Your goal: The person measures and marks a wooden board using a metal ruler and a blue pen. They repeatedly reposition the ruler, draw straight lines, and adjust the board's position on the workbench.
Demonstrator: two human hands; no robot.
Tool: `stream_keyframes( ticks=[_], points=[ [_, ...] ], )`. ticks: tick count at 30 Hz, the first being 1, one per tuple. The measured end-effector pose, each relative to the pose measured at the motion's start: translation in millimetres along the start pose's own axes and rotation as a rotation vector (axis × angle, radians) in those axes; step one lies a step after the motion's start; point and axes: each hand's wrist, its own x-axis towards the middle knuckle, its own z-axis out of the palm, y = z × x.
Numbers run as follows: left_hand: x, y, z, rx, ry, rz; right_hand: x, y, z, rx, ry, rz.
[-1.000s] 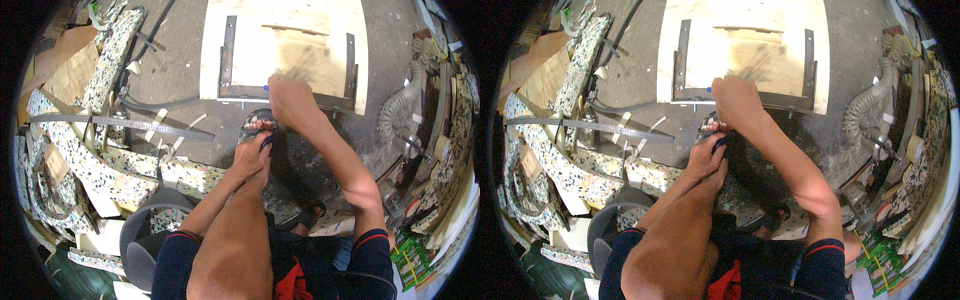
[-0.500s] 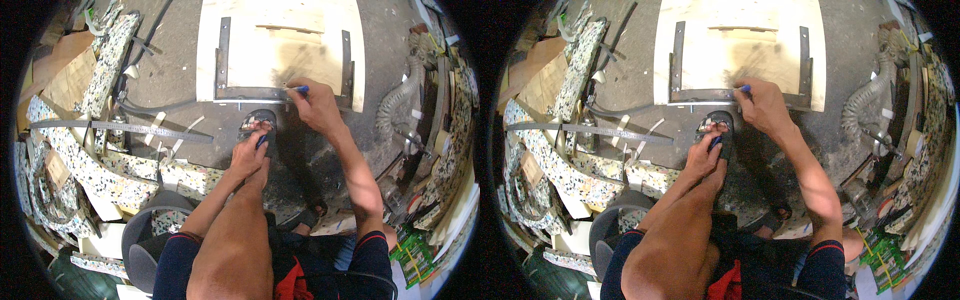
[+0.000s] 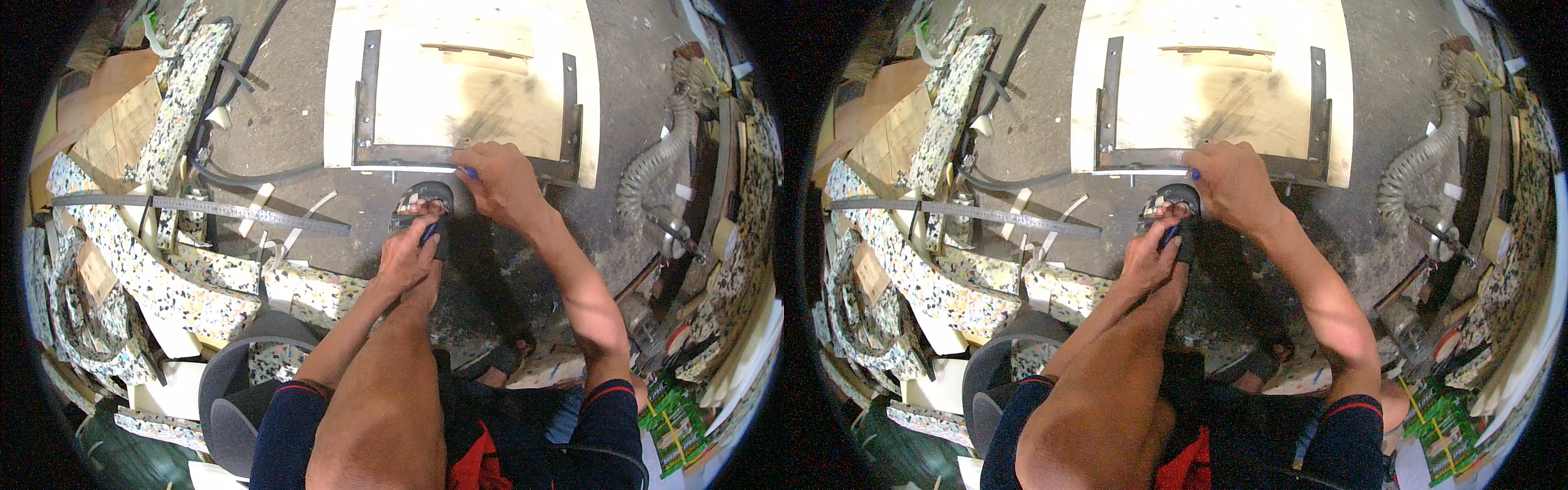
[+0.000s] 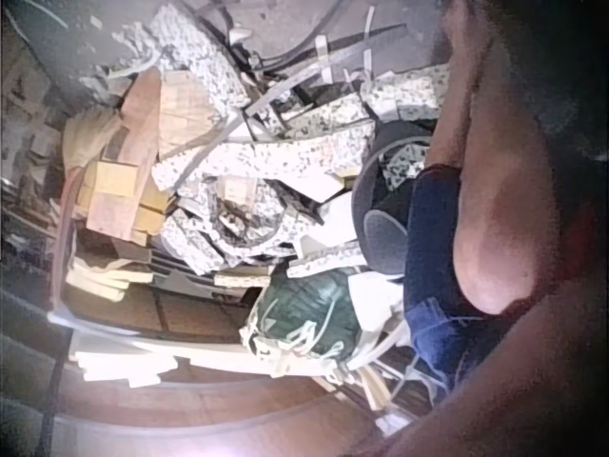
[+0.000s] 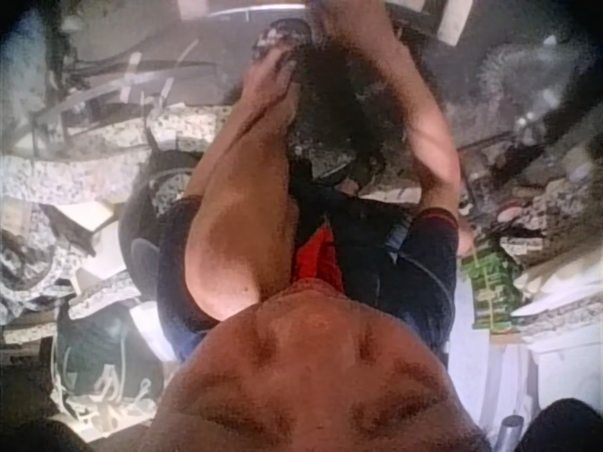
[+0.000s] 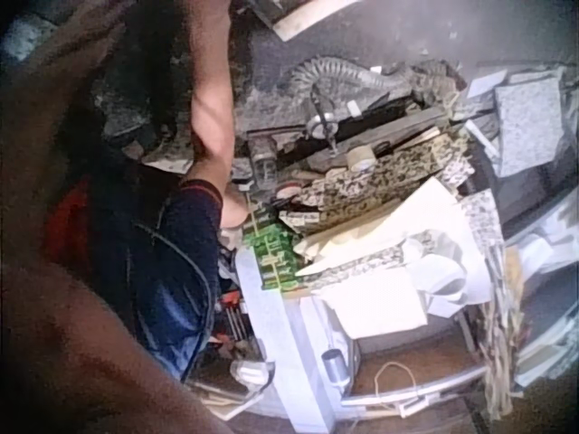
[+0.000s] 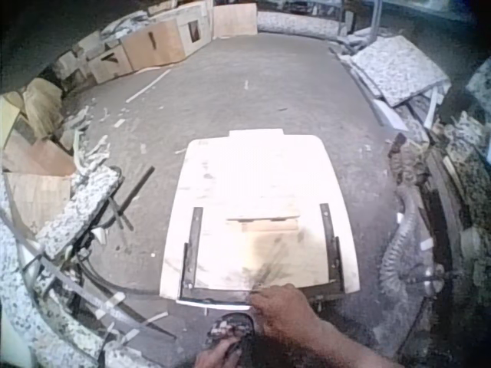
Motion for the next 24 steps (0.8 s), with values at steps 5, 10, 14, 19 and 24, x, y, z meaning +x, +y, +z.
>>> stream_keyframes(
  ticks=[5, 10, 14, 19, 24],
  points=[
    [-1, -3, 2, 0.009, 0.018, 0.019, 6, -15, 3, -0.263, -0.090, -0.128],
    [1, -4, 2, 0.008, -0.015, -0.009, 32, -26, 2, -0.381, -0.254, -0.009],
    [0, -3, 0, -0.028, 0.004, 0.005, 39, -5, -26, 0.058, -0.062, 0.213],
    [-1, -10, 2, -0.030, 0.027, 0.040, 19, -7, -44, 0.179, 0.036, 0.281],
    [2, -14, 12, -0.041, 0.003, -0.005, -6, 4, -47, 0.238, 0.205, 0.308]
  ],
)
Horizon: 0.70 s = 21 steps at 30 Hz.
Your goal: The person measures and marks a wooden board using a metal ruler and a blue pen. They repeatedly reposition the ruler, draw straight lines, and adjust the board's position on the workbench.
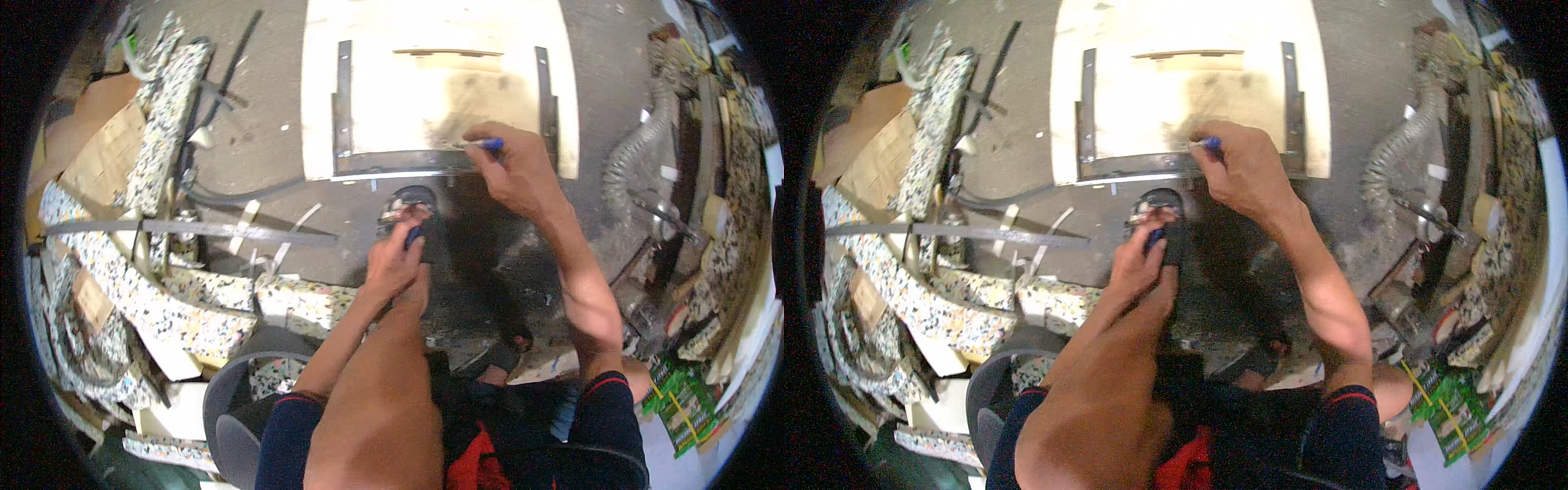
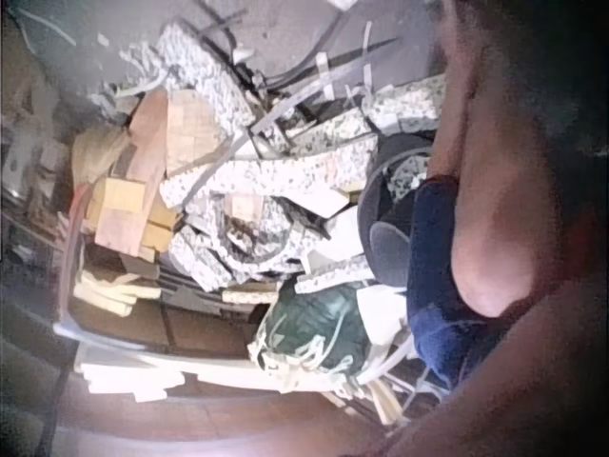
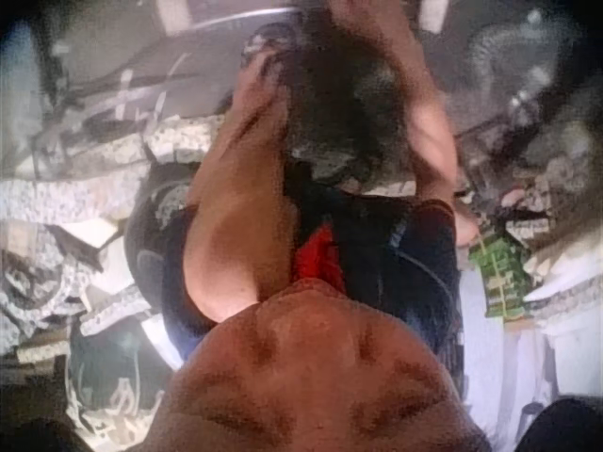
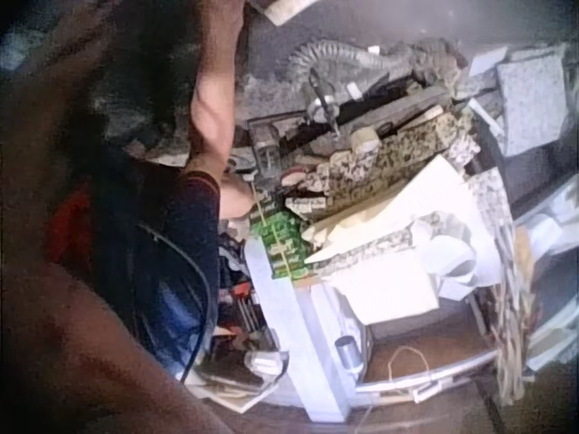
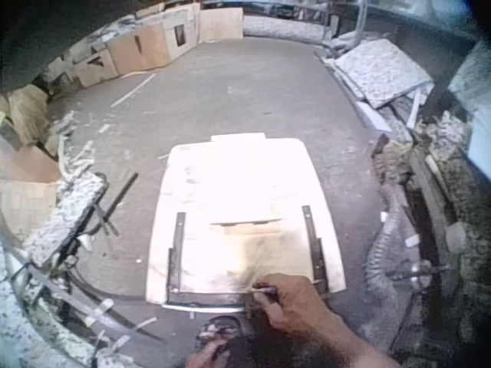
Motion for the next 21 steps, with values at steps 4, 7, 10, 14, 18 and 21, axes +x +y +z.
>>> stream_keyframes(
  ticks=[4, 7, 10, 14, 18, 21],
  points=[
    [0, 1, -1, -0.041, 0.083, 0.038, -14, 25, -66, -0.003, 0.224, 0.192],
    [2, 12, -3, -0.023, 0.079, 0.047, -34, 38, -108, -0.034, 0.271, 0.328],
    [11, 24, 0, 0.066, 0.099, 0.251, -54, 57, -116, -0.086, 0.245, 0.309],
    [36, 71, 0, 0.031, 0.074, 0.422, -68, 80, -101, -0.016, 0.331, 0.253],
    [45, 77, 12, 0.011, -0.046, 0.382, -55, 83, -78, -0.043, 0.329, 0.261],
    [41, 65, 21, -0.007, -0.100, 0.367, -49, 88, -74, -0.052, 0.313, 0.310]
  ],
)
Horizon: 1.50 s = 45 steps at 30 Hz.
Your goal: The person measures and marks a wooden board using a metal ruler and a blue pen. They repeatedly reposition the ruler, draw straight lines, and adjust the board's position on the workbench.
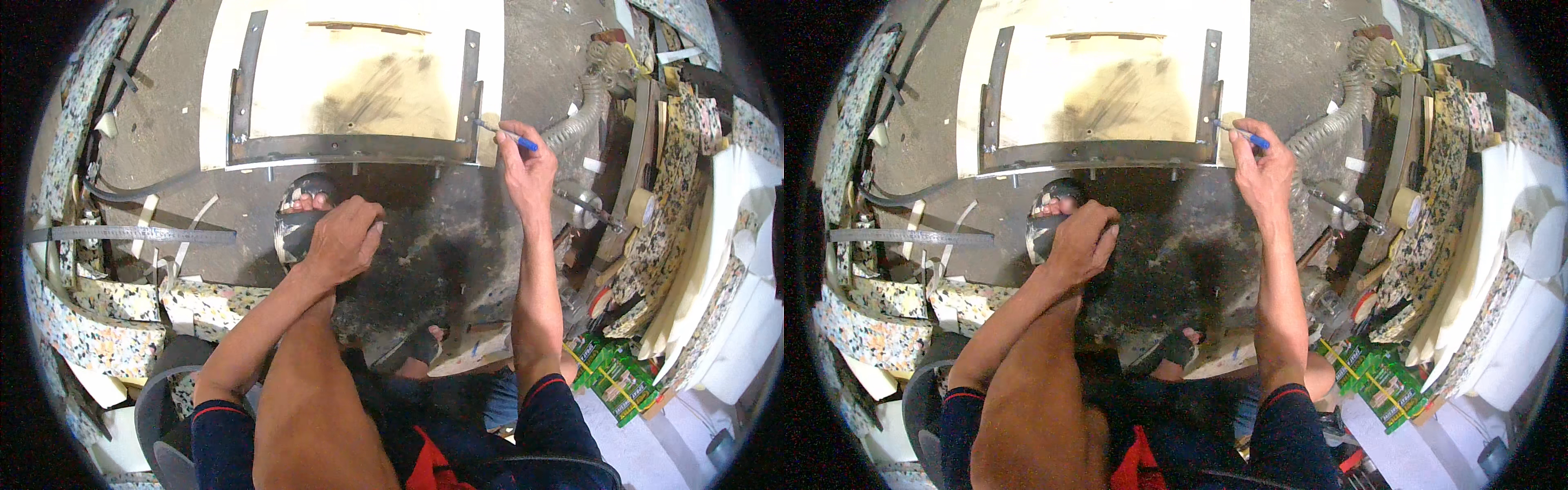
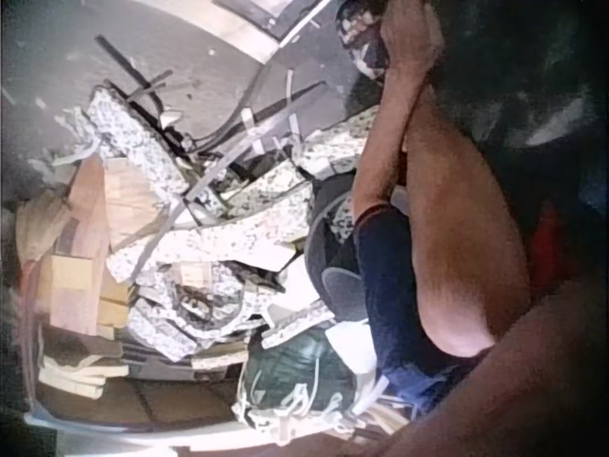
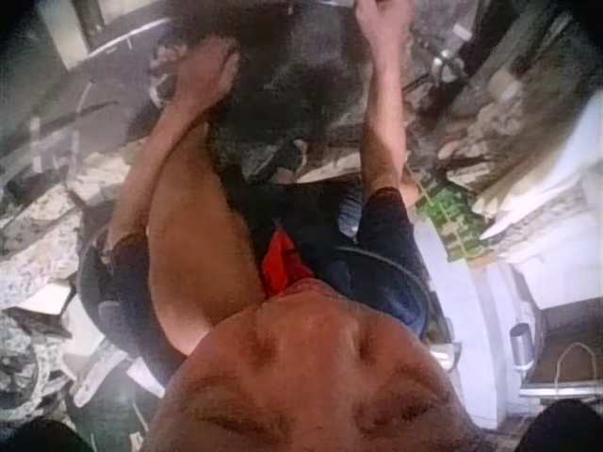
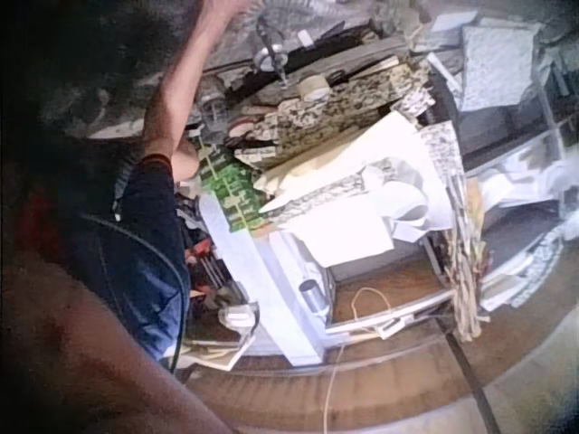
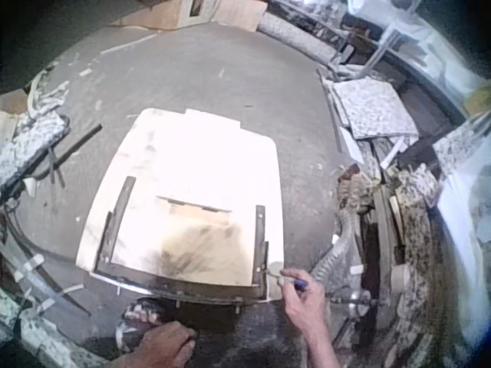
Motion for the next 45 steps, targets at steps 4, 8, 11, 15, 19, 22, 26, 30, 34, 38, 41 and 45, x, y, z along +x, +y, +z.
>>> stream_keyframes(
  ticks=[4, 8, 11, 15, 19, 22, 26, 30, 34, 38, 41, 45],
  points=[
    [-21, -19, 10, 0.005, -0.015, -0.067, 9, 0, 2, -0.059, -0.027, -0.009],
    [-28, -24, 10, -0.001, -0.006, -0.075, 12, -3, 3, -0.069, -0.036, -0.006],
    [-27, -25, 11, -0.003, 0.012, -0.063, 13, 0, 6, -0.055, -0.042, 0.000],
    [-29, -27, 10, -0.009, 0.021, -0.077, 14, 8, 6, -0.053, -0.074, 0.004],
    [-28, -27, 11, -0.024, 0.036, -0.082, 17, 8, 8, -0.072, -0.030, -0.054],
    [-30, -27, 10, -0.031, 0.036, -0.103, 18, 0, 10, -0.068, -0.014, -0.070],
    [-29, -26, 8, -0.039, 0.043, -0.099, 15, -4, 7, -0.086, -0.039, -0.068],
    [-30, -27, 8, -0.045, 0.031, -0.107, 13, -4, 9, -0.083, -0.064, -0.043],
    [-29, -28, 9, -0.037, 0.027, -0.096, 14, 8, 13, -0.010, -0.032, -0.035],
    [-29, -27, 9, -0.035, 0.032, -0.108, 11, 5, 14, -0.052, -0.053, -0.072],
    [-30, -28, 9, -0.034, 0.029, -0.111, 11, -4, 17, -0.176, -0.054, -0.190],
    [-30, -29, 10, -0.024, 0.025, -0.118, 13, -17, 18, -0.433, -0.093, -0.347]
  ],
)
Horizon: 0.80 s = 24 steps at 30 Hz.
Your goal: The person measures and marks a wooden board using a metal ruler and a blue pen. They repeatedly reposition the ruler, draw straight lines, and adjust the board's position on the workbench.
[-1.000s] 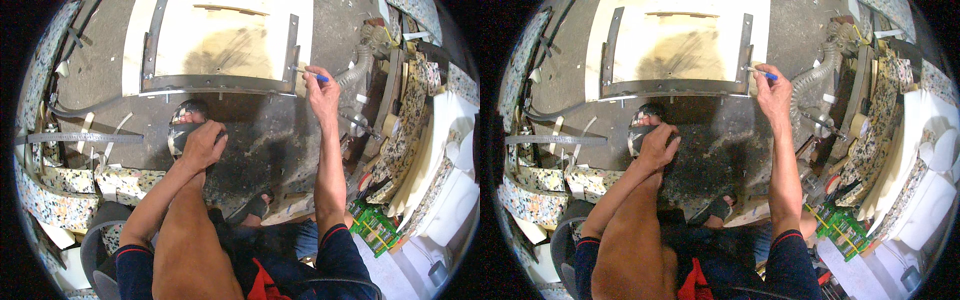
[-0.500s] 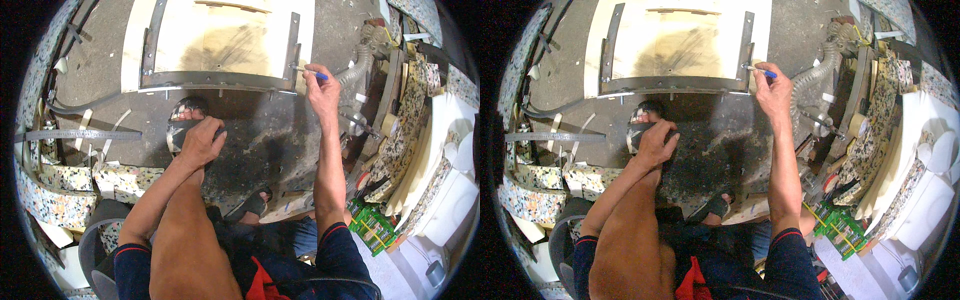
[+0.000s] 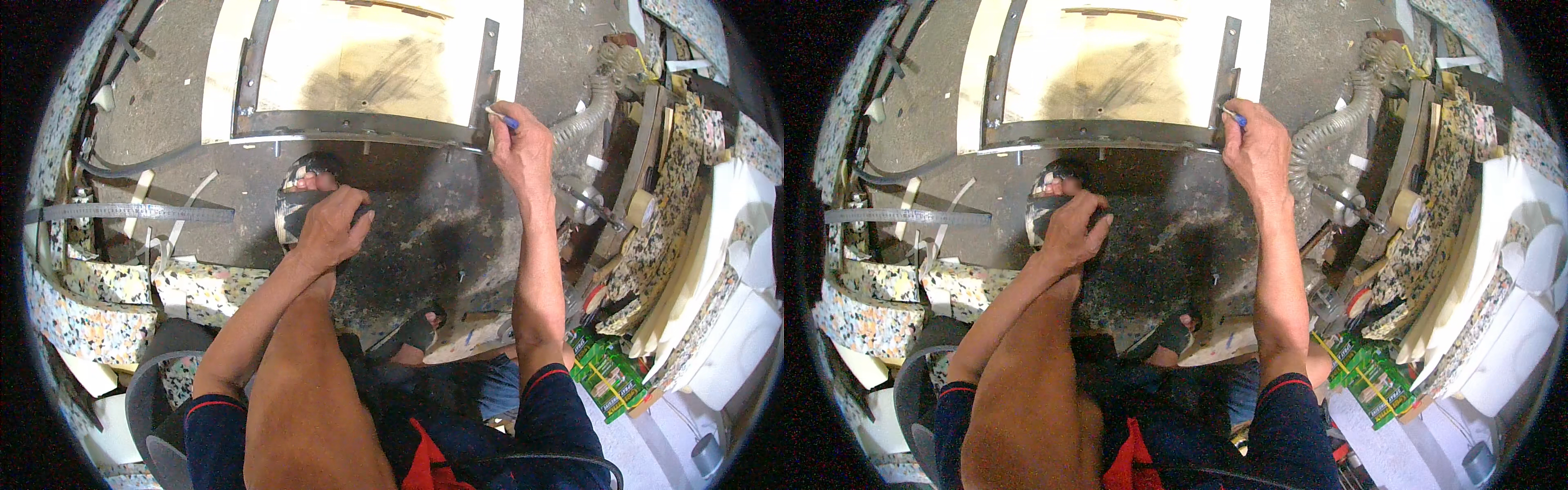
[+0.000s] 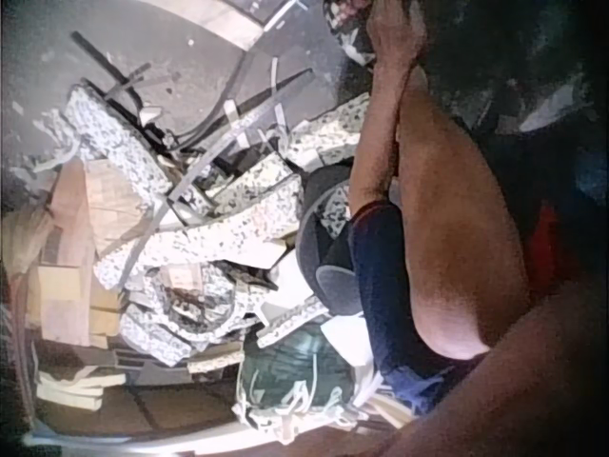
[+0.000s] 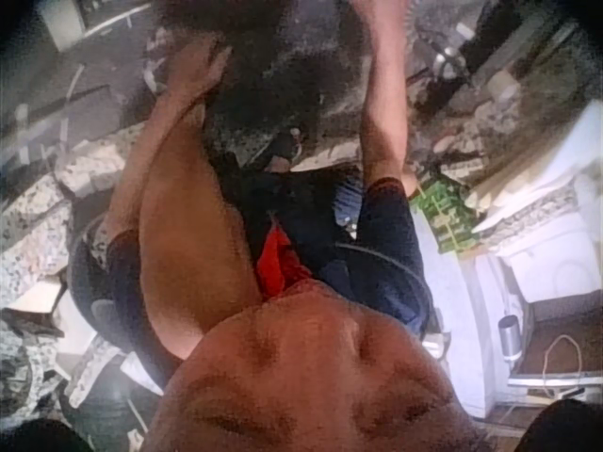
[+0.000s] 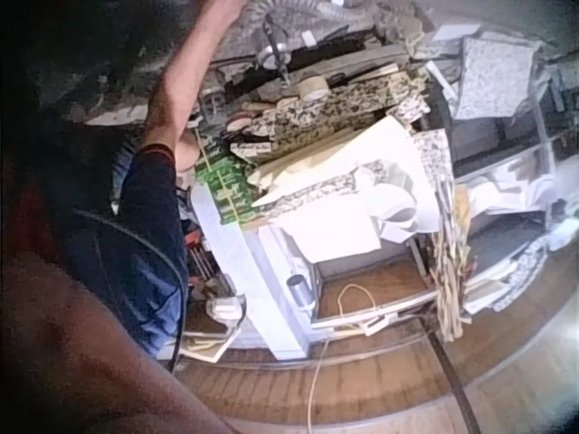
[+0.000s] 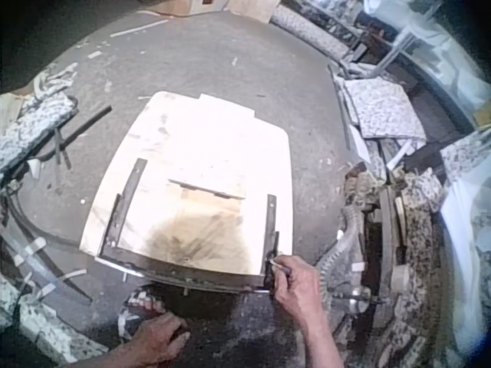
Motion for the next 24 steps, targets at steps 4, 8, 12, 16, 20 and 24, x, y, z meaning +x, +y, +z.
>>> stream_keyframes(
  ticks=[4, 8, 12, 16, 20, 24],
  points=[
    [0, 1, 0, -0.002, 0.017, 0.006, 11, -13, -4, -0.103, -0.090, 0.015],
    [-1, -1, 0, 0.000, 0.027, 0.013, 31, -15, -8, -0.059, -0.168, 0.164],
    [2, 1, 0, -0.017, 0.017, 0.006, 48, 25, -11, 0.183, -0.227, 0.334],
    [2, 1, 1, -0.015, 0.020, 0.007, 46, 32, -12, 0.486, -0.226, 0.524],
    [2, 0, 1, -0.005, 0.019, 0.003, 32, 35, -9, 0.670, -0.130, 0.583],
    [2, 0, 2, -0.003, 0.033, 0.006, 8, 32, 4, 0.671, 0.018, 0.544]
  ],
)
